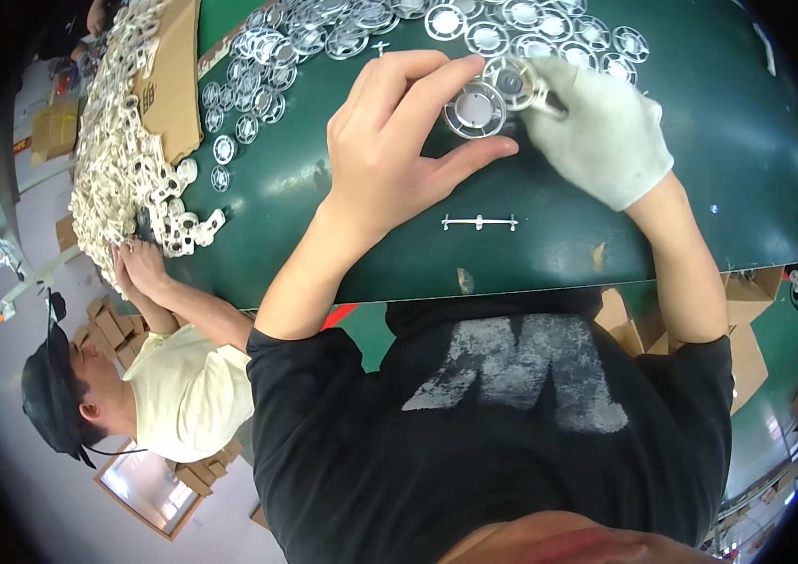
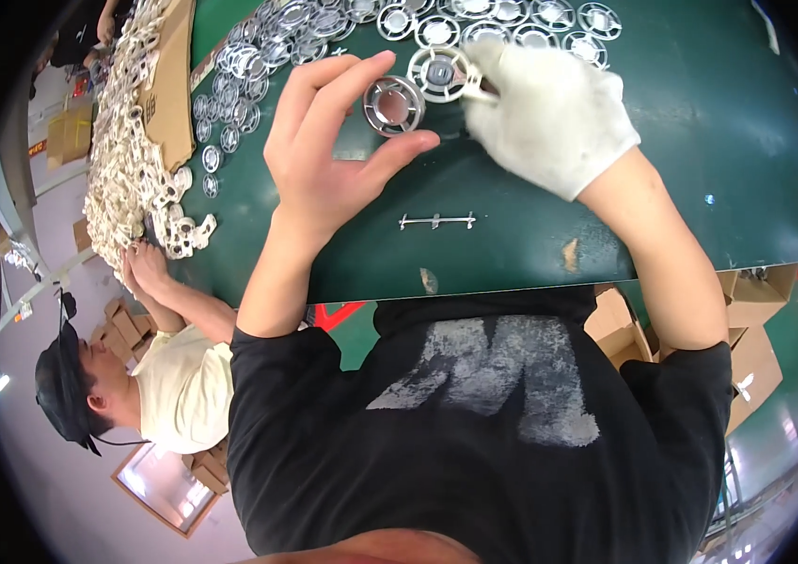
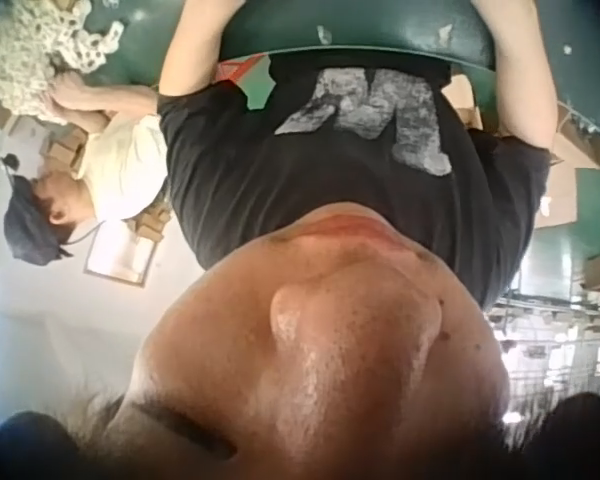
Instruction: The person assembles small circular components by fitting plastic rings and metal rings together by hand, while wearing a protective glove.
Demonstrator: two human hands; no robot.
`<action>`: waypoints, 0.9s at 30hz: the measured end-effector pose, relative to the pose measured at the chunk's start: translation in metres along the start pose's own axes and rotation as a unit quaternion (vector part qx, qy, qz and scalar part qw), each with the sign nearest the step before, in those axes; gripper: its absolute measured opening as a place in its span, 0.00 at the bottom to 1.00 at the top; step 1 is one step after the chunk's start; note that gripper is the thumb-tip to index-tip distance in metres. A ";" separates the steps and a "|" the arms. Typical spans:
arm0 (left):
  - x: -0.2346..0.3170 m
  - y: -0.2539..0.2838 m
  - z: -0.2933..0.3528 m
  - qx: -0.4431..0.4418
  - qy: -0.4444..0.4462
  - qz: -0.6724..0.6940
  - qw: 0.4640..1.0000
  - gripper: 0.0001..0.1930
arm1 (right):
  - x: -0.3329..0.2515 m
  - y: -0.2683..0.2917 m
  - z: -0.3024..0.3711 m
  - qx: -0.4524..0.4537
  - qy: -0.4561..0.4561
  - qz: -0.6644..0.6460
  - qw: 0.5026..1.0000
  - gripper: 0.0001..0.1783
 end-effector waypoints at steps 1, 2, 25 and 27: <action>-0.001 0.002 0.007 -0.008 -0.002 -0.004 1.000 0.32 | -0.007 -0.006 0.003 -0.007 0.030 -0.056 0.998 0.12; -0.001 0.000 0.010 -0.033 0.008 0.002 0.999 0.32 | -0.010 -0.010 0.006 -0.018 0.048 -0.053 0.997 0.11; 0.008 -0.012 0.032 -0.015 0.003 0.122 0.992 0.26 | -0.020 -0.035 0.012 -0.367 0.010 -0.323 0.872 0.16; 0.019 -0.014 0.029 -0.024 -0.059 0.119 0.991 0.26 | -0.019 -0.043 0.017 -0.424 -0.009 -0.338 0.840 0.19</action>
Point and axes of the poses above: each hand's wrist, its own z-axis away from the middle knuckle, its own y-axis out of the back of the hand, x = y × z, the point moved 7 cm from there along -z, towards the middle knuckle, and after that the axes turned 7 degrees about -y, right-handed, at the moved point
